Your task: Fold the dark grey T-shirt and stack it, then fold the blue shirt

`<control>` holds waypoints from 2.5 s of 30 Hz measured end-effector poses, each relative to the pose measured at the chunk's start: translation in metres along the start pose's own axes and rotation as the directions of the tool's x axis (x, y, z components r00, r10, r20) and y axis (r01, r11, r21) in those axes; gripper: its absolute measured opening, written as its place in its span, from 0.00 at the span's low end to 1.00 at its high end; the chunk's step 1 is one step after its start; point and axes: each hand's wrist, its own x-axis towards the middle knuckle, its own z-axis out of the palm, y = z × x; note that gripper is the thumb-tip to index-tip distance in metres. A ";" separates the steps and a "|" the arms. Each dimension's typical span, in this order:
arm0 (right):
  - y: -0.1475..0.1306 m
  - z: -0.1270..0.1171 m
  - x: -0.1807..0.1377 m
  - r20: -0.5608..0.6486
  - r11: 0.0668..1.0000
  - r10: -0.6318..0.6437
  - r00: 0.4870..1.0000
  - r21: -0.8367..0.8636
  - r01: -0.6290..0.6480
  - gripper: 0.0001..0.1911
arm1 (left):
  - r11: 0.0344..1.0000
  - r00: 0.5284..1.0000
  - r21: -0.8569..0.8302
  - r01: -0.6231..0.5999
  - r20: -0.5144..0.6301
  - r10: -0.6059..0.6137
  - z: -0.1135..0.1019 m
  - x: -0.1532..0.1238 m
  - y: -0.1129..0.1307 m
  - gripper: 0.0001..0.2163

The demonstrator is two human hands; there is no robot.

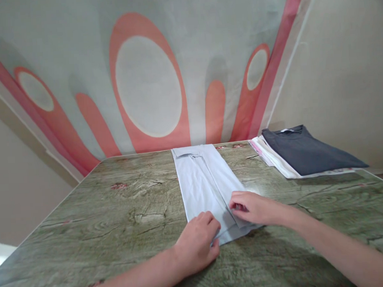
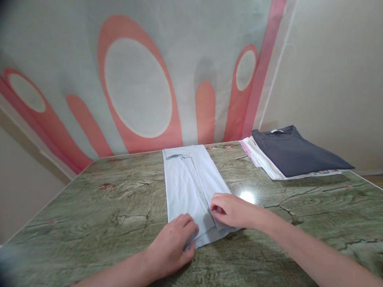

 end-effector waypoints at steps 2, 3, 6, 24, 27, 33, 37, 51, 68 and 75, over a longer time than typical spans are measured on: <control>0.005 0.012 0.010 -0.079 0.999 0.007 0.997 0.036 -0.004 0.07 | 0.999 1.000 0.029 0.027 0.014 -0.027 0.001 -0.007 0.002 0.07; 0.008 0.018 0.013 -0.116 0.999 0.009 0.993 0.051 -0.003 0.08 | 0.998 0.999 0.042 0.045 0.015 -0.046 0.002 -0.010 0.003 0.07; 0.016 0.032 0.017 -0.212 0.998 0.018 0.977 0.067 -0.004 0.09 | 0.993 0.995 0.072 0.095 0.005 -0.096 0.005 -0.018 0.002 0.04; 0.032 0.049 0.017 -0.269 0.999 0.018 0.963 0.032 -0.009 0.09 | 0.966 0.986 0.199 0.166 -0.024 -0.165 0.002 -0.038 0.003 0.05; 0.032 0.048 0.018 -0.265 0.999 0.027 0.964 0.044 -0.016 0.09 | 0.972 0.989 0.194 0.134 -0.091 -0.118 0.002 -0.044 -0.003 0.04; 0.029 0.045 0.017 -0.254 0.998 0.049 0.966 0.049 -0.038 0.09 | 0.976 0.966 0.149 0.157 -0.229 -0.120 0.005 -0.064 -0.008 0.05; 0.028 0.044 0.017 -0.236 0.998 0.061 0.970 0.039 -0.054 0.09 | 0.985 0.968 0.081 0.151 -0.213 -0.131 0.014 -0.066 -0.009 0.05; -0.019 0.044 0.005 -0.151 0.990 0.117 0.981 0.094 -0.104 0.11 | 0.989 0.943 -0.086 0.124 -0.299 -0.144 0.018 -0.064 -0.010 0.05; -0.026 0.044 0.009 -0.187 0.952 0.129 0.974 0.298 -0.069 0.13 | 0.991 0.972 0.101 0.092 -0.225 -0.068 0.013 -0.064 -0.012 0.06; -0.020 0.049 0.008 -0.050 0.964 0.144 0.988 0.233 -0.128 0.08 | 0.981 0.993 0.172 0.094 -0.092 -0.079 0.007 -0.064 -0.006 0.07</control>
